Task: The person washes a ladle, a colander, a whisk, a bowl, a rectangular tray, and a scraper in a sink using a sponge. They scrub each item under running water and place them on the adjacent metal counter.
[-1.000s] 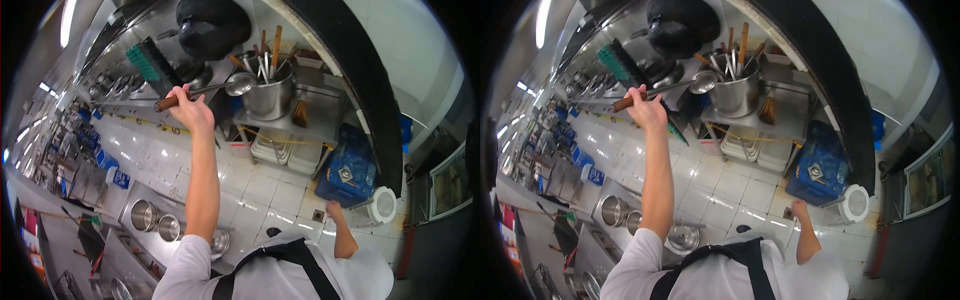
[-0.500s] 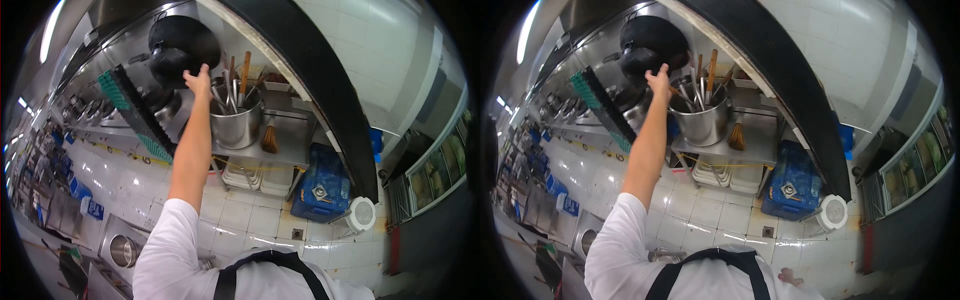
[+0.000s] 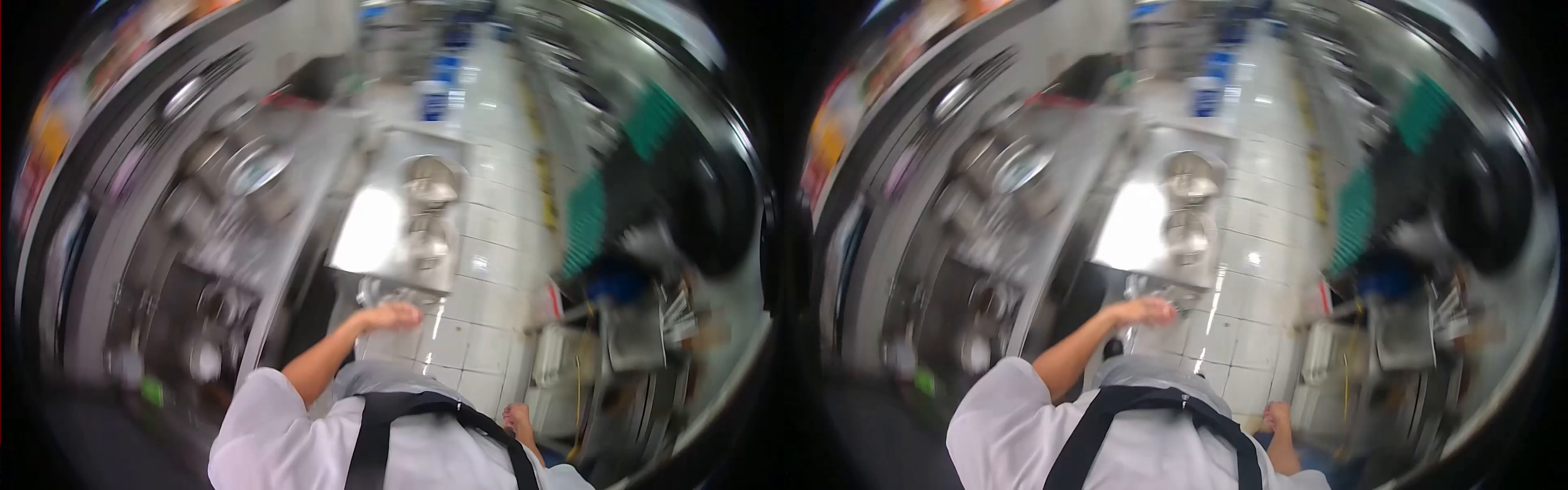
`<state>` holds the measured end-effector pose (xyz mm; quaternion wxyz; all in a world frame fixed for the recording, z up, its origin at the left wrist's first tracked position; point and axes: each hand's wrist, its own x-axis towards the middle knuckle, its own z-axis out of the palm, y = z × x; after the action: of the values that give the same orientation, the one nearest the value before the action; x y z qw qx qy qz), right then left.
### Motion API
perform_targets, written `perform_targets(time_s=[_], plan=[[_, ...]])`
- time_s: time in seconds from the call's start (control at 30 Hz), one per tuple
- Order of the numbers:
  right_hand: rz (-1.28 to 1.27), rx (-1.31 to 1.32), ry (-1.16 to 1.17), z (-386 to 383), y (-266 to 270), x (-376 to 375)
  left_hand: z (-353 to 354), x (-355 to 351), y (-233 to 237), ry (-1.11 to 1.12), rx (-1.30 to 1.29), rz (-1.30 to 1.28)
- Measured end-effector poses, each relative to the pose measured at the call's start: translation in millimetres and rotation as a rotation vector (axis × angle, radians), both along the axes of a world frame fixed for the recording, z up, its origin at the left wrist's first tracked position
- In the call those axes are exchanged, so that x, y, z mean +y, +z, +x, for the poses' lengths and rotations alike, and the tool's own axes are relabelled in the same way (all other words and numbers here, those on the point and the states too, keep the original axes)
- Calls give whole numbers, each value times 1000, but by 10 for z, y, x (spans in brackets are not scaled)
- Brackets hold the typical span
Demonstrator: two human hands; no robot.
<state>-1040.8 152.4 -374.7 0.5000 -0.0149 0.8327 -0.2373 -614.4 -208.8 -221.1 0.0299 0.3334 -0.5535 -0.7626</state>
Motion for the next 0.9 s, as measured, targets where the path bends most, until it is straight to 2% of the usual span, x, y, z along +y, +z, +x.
perform_targets(time_s=[0.1, 0.17, 0.2, 0.23, 0.27, 0.3, 0.33, 0.37, 0.43, 0.5, 0.53, 0.57, 0.63, 0.67, 0.73, 0.8, 0.87, 0.9], plan=[[-186, 20, 611, 347, 305, -1651, 1515, 61, 263, 761, 137, -157], [-456, -92, 710, 1143, 733, -2705, 2258, 343, 298, 1277, 290, -134], [-577, -77, 809, 1757, 1121, -3207, 2590, 471, 226, 1419, 315, -140], [-729, -100, 961, 2176, 1206, -3701, 2896, 637, 109, 1565, 337, -145], [-882, -13, 1180, 2744, 1614, -4106, 3176, 772, -71, 1679, 295, -150], [-1063, 4, 1297, 3370, 2080, -4422, 3474, 907, -377, 1782, 294, -143], [-1249, -100, 1348, 3855, 2273, -4791, 3699, 1033, -498, 1935, 331, -61], [-1344, -94, 1408, 4334, 2469, -5159, 3927, 1121, -603, 2074, 368, 20], [-1478, 88, 1475, 5272, 2832, -5787, 4403, 1282, -729, 2149, 361, 235], [-1621, 306, 1585, 5994, 2859, -6583, 5018, 1312, -1157, 2218, 319, 303], [-1490, 174, 1564, 6297, 2773, -6932, 5348, 1243, -1258, 2257, 300, 313], [-1245, 339, 1653, 6515, 2692, -7280, 5696, 1128, -1290, 2305, 325, 290], [-1114, 572, 1887, 6747, 2263, -7772, 6364, 820, -1224, 2360, 282, 203], [-950, 575, 1849, 6692, 1976, -8035, 6650, 648, -1099, 2363, 214, 137], [-621, 584, 1751, 6523, 1516, -8418, 6925, 255, -955, 2509, 65, -95], [-406, 602, 1794, 6476, 1439, -8426, 6901, 70, -1295, 2177, -82, -149], [-326, 588, 1885, 6453, 1485, -8378, 6635, -134, -1767, 1773, -279, -174], [-309, 574, 1911, 6428, 1510, -8348, 6530, -214, -2273, 1136, -691, -497]])
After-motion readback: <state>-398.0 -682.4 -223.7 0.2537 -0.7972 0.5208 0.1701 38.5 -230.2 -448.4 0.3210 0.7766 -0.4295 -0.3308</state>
